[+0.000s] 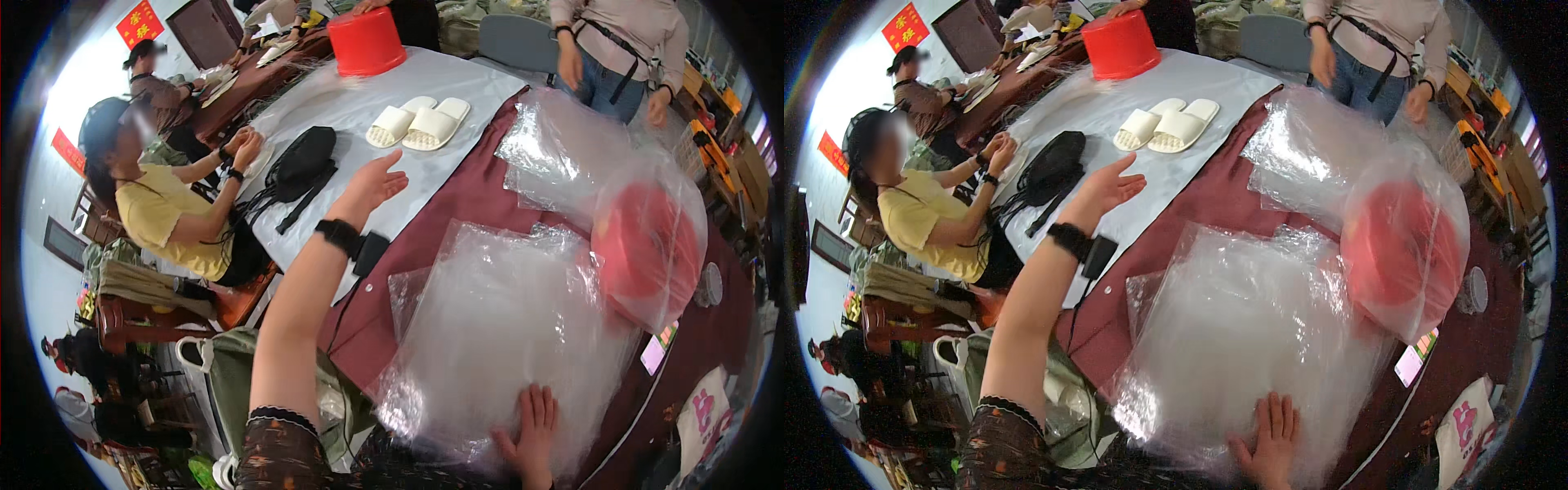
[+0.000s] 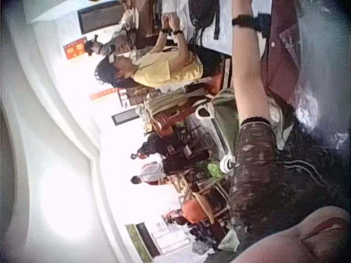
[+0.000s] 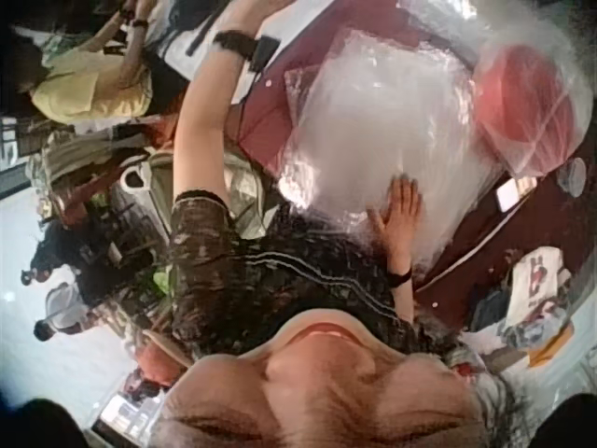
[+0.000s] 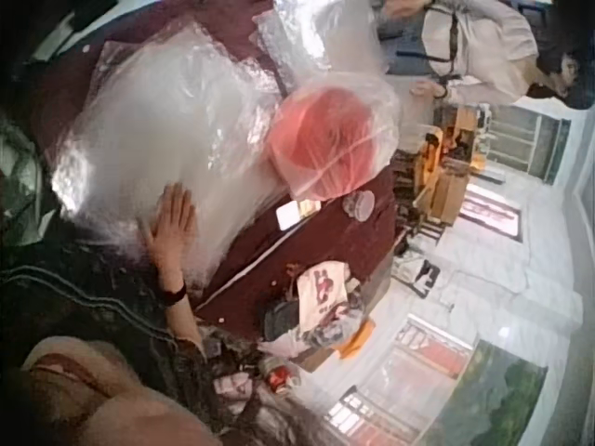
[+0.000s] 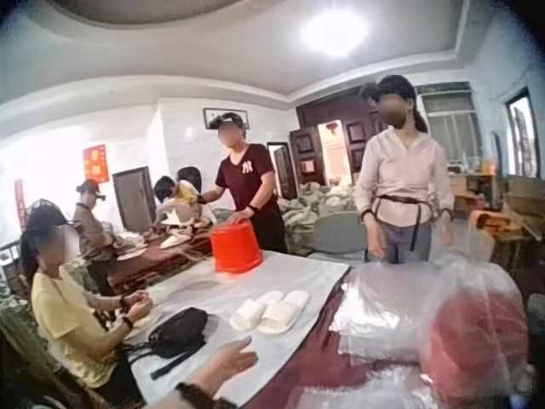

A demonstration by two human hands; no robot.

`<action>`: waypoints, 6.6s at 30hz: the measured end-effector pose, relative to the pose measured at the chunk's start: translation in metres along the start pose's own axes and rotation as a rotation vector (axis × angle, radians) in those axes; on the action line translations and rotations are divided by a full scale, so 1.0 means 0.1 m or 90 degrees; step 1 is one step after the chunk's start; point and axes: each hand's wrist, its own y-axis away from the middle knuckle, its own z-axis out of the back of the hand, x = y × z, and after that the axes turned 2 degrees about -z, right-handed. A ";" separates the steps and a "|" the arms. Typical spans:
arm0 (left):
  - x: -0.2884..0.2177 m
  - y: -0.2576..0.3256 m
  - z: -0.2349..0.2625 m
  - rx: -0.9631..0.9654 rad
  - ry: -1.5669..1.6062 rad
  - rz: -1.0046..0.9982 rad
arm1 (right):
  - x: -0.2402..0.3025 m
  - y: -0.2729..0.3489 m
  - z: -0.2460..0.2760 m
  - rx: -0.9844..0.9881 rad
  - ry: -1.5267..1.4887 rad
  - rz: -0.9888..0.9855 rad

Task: Packing finished slippers into plastic bags and placing them in a larger green sack.

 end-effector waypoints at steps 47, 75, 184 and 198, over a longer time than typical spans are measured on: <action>0.43 2.66 -0.82 0.538 -0.128 0.082 | -0.25 -0.03 -0.21 -0.143 0.052 0.114; 1.93 3.04 -0.58 0.296 -0.769 -0.517 | 0.01 0.39 0.35 -0.060 -0.166 0.225; 2.34 3.38 -0.83 0.258 -0.827 -0.610 | -0.56 1.28 0.82 -0.487 -0.248 -0.110; 2.14 3.11 -0.71 0.353 -0.435 -0.147 | 0.05 0.87 0.60 -0.168 -0.056 0.195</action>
